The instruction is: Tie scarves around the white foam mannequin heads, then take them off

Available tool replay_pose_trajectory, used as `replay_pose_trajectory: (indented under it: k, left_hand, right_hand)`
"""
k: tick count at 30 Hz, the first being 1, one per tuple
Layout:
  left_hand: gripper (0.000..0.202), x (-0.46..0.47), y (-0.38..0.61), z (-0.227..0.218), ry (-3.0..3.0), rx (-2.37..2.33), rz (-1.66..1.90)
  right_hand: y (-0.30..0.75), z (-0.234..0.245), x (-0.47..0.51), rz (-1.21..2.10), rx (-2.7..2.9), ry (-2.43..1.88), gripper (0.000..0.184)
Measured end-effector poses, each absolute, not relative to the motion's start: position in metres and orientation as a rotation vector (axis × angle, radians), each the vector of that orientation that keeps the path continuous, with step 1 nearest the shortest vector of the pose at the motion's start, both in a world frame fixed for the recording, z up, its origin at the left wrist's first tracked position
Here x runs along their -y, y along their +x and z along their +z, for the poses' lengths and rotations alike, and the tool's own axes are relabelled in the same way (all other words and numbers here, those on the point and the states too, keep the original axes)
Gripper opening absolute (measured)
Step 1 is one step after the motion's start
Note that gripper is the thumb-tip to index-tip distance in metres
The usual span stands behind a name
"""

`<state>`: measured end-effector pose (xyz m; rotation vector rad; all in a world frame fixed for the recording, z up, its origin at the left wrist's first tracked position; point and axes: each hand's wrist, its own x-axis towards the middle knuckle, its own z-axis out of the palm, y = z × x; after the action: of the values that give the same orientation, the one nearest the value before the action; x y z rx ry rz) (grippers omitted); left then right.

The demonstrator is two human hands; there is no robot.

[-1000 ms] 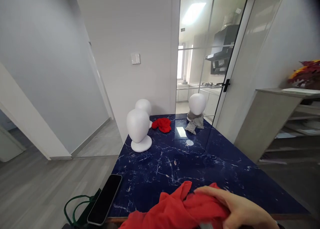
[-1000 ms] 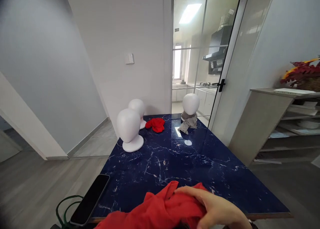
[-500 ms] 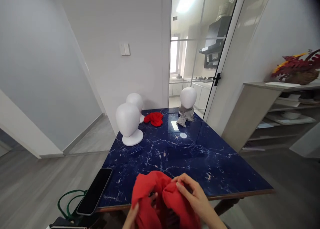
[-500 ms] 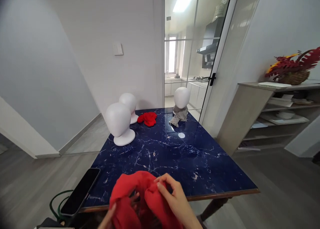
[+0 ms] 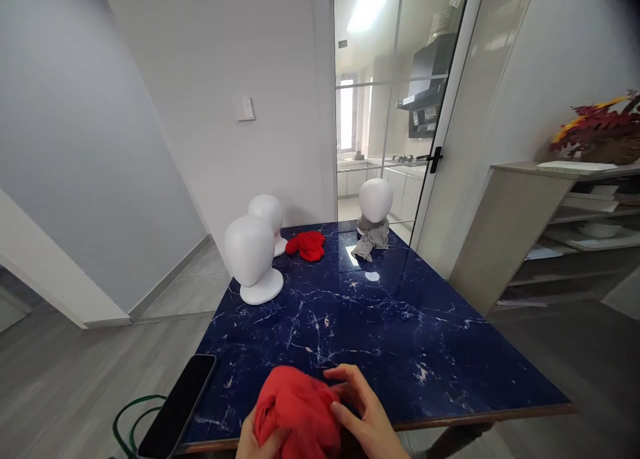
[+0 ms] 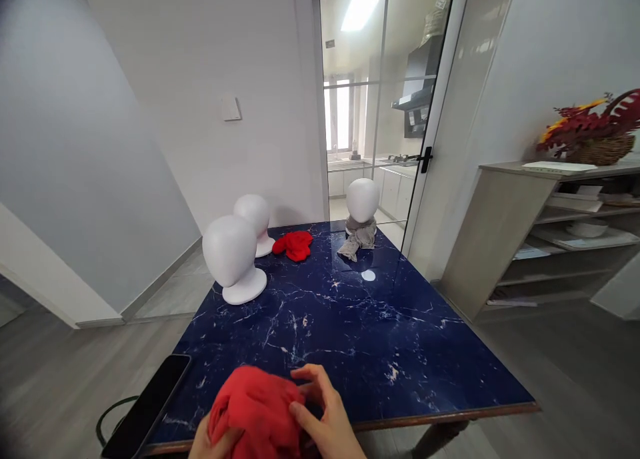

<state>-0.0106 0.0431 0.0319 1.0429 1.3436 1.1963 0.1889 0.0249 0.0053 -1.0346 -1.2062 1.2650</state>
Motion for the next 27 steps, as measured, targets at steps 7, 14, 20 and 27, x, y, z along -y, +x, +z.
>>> replay_pose_trajectory:
  k: [7, 14, 20, 27]
  left_hand:
    - [0.043, -0.146, 0.023, 0.143, 1.427, -1.213, 1.773]
    - [0.025, -0.234, 0.073, 0.08, 2.357, -1.347, 1.082]
    - [0.046, -0.238, 0.047, -0.018, 2.468, -1.537, 0.354]
    - [0.06, -0.149, -0.026, -0.035, 2.593, -1.58, 0.4]
  right_hand:
    - [0.225, -0.026, -0.009, 1.102, 0.935, -1.272, 0.036]
    - [0.243, -0.036, 0.01, 1.039, 0.825, -1.322, 0.037]
    - [0.25, -0.023, 0.004, 1.016, 1.085, -1.401, 0.034]
    - [0.275, 0.003, -0.067, 0.803, 1.294, -1.418, 0.031]
